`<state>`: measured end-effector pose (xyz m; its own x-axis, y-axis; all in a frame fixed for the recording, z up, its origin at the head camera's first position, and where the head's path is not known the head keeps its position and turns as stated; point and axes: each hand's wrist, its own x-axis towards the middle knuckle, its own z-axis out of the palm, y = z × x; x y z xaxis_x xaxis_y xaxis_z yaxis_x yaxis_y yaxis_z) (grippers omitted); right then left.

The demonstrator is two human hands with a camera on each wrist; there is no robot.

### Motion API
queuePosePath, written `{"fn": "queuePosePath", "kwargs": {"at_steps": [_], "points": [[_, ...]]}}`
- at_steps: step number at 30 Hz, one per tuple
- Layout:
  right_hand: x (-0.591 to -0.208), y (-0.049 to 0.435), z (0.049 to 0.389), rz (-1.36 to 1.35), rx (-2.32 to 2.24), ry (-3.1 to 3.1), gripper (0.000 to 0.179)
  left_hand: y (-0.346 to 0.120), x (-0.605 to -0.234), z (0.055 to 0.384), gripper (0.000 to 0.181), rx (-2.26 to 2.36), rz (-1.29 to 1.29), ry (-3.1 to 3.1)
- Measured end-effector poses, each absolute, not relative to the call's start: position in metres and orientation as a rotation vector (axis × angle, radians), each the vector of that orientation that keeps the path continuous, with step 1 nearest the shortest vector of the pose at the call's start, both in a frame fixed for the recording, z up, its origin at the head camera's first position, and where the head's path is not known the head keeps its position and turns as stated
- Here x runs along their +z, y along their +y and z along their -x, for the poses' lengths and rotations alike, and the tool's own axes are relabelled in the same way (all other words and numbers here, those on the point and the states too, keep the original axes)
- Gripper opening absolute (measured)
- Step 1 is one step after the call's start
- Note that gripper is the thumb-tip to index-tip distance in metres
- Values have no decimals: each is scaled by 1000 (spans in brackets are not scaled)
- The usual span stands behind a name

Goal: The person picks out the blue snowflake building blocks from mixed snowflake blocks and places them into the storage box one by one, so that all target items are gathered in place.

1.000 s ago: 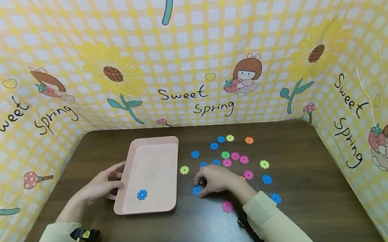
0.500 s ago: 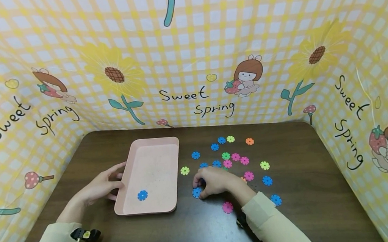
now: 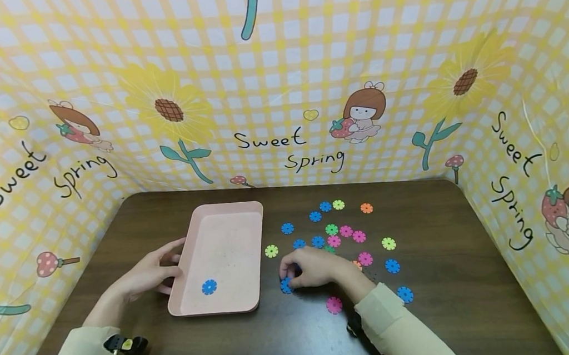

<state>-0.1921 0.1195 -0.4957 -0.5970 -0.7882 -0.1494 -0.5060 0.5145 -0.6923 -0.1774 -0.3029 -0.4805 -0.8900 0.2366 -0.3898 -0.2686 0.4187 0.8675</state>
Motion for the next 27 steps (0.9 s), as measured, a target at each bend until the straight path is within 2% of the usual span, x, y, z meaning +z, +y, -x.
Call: {"fn": "queuePosePath", "kwargs": {"at_steps": [3, 14, 27], "points": [[-496, 119, 193, 1089, -891, 2283, 10, -303, -481, 178, 84, 1478, 27, 2224], [-482, 110, 197, 1113, -1083, 2233, 11, -303, -482, 177, 84, 1469, 27, 2232], [-468, 66, 202, 970, -1310, 2314, 10, -303, -481, 178, 84, 1491, 22, 2204]]}}
